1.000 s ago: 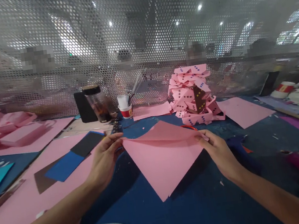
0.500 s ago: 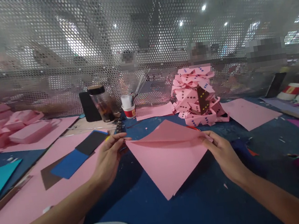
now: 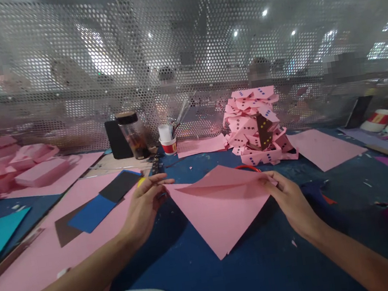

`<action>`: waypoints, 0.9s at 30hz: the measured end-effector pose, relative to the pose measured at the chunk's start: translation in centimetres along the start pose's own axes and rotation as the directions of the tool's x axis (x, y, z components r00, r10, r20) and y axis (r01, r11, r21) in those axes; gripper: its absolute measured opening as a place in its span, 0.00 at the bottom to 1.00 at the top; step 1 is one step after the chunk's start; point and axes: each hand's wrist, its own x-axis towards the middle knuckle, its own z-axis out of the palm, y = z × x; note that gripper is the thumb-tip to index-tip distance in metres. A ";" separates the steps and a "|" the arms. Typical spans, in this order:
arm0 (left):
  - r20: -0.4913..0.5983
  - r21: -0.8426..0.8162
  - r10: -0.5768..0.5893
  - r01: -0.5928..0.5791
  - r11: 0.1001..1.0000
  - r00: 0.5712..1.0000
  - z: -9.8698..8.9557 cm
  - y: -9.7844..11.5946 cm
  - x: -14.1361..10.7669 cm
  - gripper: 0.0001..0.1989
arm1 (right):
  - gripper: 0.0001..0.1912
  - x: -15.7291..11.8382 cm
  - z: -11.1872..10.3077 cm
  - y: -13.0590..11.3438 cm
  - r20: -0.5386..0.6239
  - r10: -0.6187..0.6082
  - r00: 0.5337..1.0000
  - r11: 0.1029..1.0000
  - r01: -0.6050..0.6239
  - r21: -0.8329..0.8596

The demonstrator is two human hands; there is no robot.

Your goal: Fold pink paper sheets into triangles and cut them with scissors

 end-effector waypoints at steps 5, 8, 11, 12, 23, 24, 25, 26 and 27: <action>0.007 0.023 -0.010 0.010 1.000 1.000 0.1 0.1 -0.2 0.17 | 0.17 0.0 0.0 -0.1 0.001 -0.009 1.000 0.999 0.009 -0.044; -0.003 0.037 -0.014 0.014 0.999 1.000 0.1 0.1 -0.2 0.17 | 0.12 0.1 0.0 -0.2 -0.016 -0.009 1.000 0.999 0.008 -0.046; -0.007 0.032 -0.027 0.027 0.999 1.000 0.1 0.1 -0.1 0.16 | 0.10 0.1 0.0 -0.1 -0.015 0.006 1.000 0.999 -0.006 -0.049; -0.006 0.028 -0.032 0.032 0.999 0.999 0.1 0.0 -0.1 0.16 | 0.10 0.1 0.0 -0.1 -0.011 0.007 1.000 0.999 -0.007 -0.049; 0.000 0.084 -0.019 0.019 0.996 1.000 0.2 -0.2 -0.3 0.14 | 0.09 -0.3 0.4 -1.0 0.022 0.008 1.000 0.999 -0.007 -0.032; -0.003 0.090 -0.025 0.025 0.996 1.000 0.2 -0.2 -0.3 0.14 | 0.09 -0.3 0.4 -1.0 0.019 0.004 1.000 1.000 -0.003 -0.020; -0.005 0.098 -0.031 0.031 0.995 1.000 0.2 -0.2 -0.3 0.14 | 0.10 -0.3 0.4 -1.0 0.014 0.000 1.000 1.000 0.000 -0.009; -0.005 0.105 -0.036 0.036 0.994 0.999 0.2 -0.2 -0.3 0.14 | 0.10 -0.2 0.4 -0.9 0.009 -0.005 1.000 1.000 0.005 -0.002; -0.003 0.112 -0.038 0.038 0.993 0.999 0.2 -0.2 -0.3 0.15 | 0.10 -0.2 0.4 -0.8 0.007 -0.008 1.000 1.000 0.008 0.002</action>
